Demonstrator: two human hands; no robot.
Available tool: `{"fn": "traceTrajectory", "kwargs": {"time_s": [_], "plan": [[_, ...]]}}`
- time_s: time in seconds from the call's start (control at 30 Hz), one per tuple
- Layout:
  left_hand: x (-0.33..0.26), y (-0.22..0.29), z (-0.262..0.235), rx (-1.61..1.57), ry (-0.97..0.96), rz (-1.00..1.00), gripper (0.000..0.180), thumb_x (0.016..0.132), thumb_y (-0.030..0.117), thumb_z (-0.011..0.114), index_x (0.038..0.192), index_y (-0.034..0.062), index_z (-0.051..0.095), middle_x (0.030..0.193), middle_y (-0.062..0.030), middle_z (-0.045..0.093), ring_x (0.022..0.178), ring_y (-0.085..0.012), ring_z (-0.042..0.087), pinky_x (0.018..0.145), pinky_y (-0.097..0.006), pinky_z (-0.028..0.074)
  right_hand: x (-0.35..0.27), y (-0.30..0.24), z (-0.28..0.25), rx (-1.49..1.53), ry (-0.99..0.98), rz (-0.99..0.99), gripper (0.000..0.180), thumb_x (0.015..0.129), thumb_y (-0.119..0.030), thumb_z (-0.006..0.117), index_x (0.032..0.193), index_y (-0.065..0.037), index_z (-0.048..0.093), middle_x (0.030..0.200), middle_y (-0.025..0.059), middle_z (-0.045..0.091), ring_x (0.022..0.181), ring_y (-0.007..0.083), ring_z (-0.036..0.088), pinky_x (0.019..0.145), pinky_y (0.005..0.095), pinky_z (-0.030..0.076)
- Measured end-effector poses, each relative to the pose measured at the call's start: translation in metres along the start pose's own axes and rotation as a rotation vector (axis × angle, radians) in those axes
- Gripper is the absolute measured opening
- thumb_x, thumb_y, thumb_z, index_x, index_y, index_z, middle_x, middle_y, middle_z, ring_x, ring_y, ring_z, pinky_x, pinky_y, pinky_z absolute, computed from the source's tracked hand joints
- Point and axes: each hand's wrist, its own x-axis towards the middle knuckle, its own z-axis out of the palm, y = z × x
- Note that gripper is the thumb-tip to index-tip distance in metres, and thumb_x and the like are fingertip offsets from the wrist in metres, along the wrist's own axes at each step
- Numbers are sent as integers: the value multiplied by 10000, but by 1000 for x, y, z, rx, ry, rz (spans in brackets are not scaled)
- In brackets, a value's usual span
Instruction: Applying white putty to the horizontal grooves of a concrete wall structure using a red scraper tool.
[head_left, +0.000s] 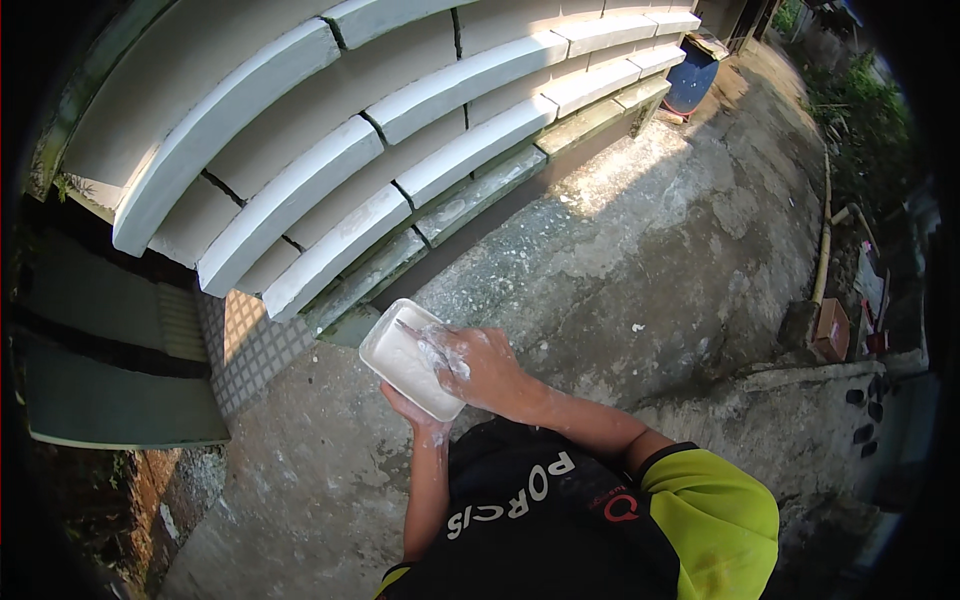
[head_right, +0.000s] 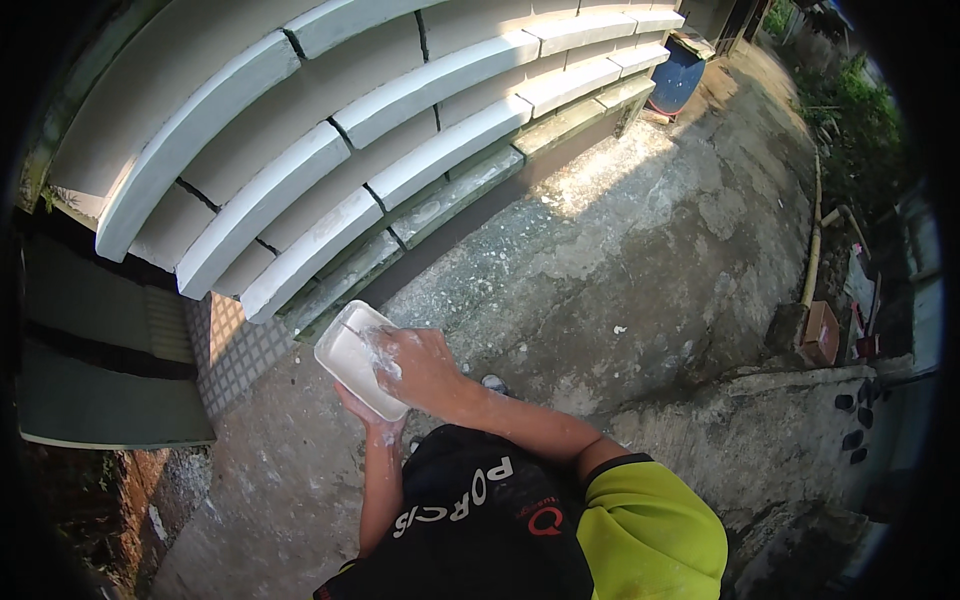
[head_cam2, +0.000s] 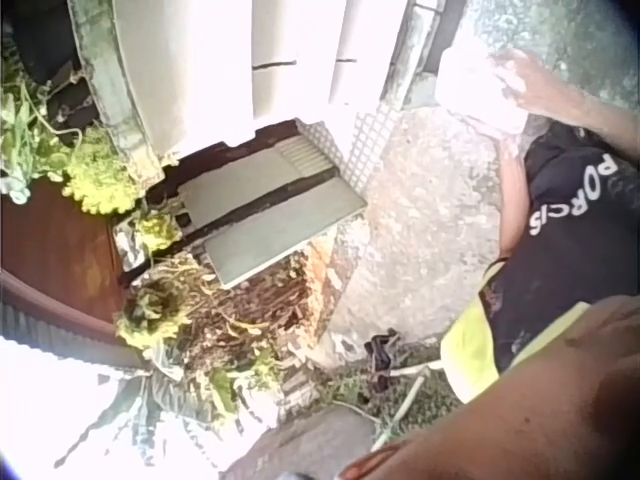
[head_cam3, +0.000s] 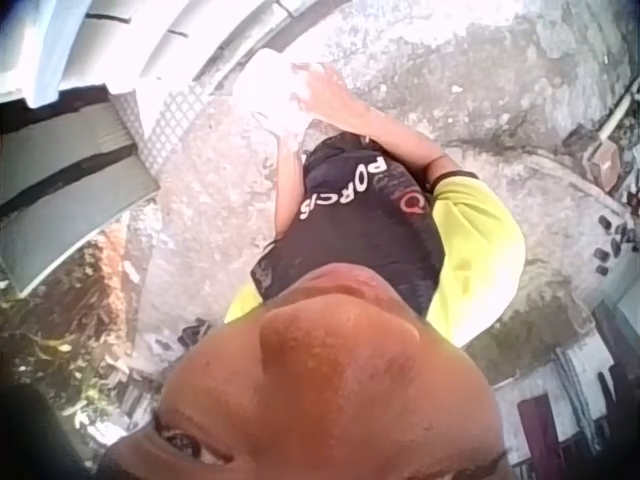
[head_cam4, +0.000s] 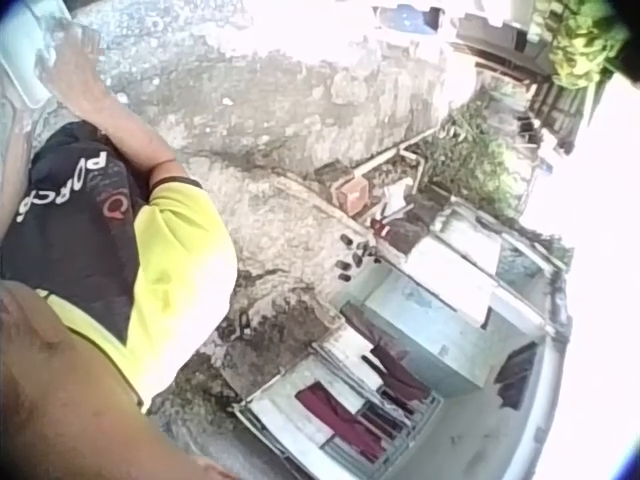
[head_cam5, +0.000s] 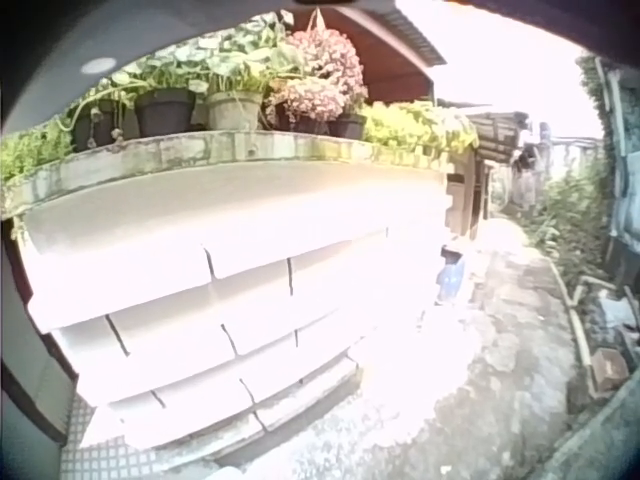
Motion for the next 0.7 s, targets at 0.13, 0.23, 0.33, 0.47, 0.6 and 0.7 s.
{"fn": "traceTrajectory", "kwargs": {"time_s": [0.13,0.23,0.33,0.47,0.6,0.7], "plan": [[0,-8,6,29,1,18,694,873,581,237,1373,117,359,1318,-96,460,1198,-289,460,1000,-442,379,2,13,-11,59,-12,26,443,724,-166,611,1165,-140,579,947,171,622,812,378,578,779,469,435],[2,-15,13,9,14,38,691,875,578,238,1371,113,362,1312,-97,466,1192,-284,467,995,-440,385,6,21,-12,64,-44,36,428,724,-172,608,1149,-125,587,970,176,621,844,384,577,791,466,438],[4,-20,8,-14,28,50,677,881,567,238,1367,113,367,1304,-98,473,1184,-282,474,990,-435,392,7,16,-19,53,-61,13,417,718,-174,606,1128,-99,594,969,183,622,854,388,583,789,464,446],[1,-21,12,-22,65,46,622,896,532,245,1327,114,411,1251,-93,506,1143,-264,499,964,-419,412,9,11,-15,106,-173,-16,389,712,-175,607,1088,-74,608,949,188,627,841,390,588,779,465,452],[2,-19,14,-28,110,78,575,901,472,247,1294,101,443,1198,-87,527,1101,-249,516,956,-407,414,11,-3,-22,207,-197,-29,366,706,-173,609,1054,-62,619,937,190,631,829,398,586,777,463,456],[0,-16,10,-43,129,91,567,904,447,249,1292,83,446,1189,-83,531,1095,-245,516,955,-394,413,11,-2,-13,107,-133,-112,355,692,-169,614,1024,-43,625,919,193,635,812,403,589,774,466,462]]}}
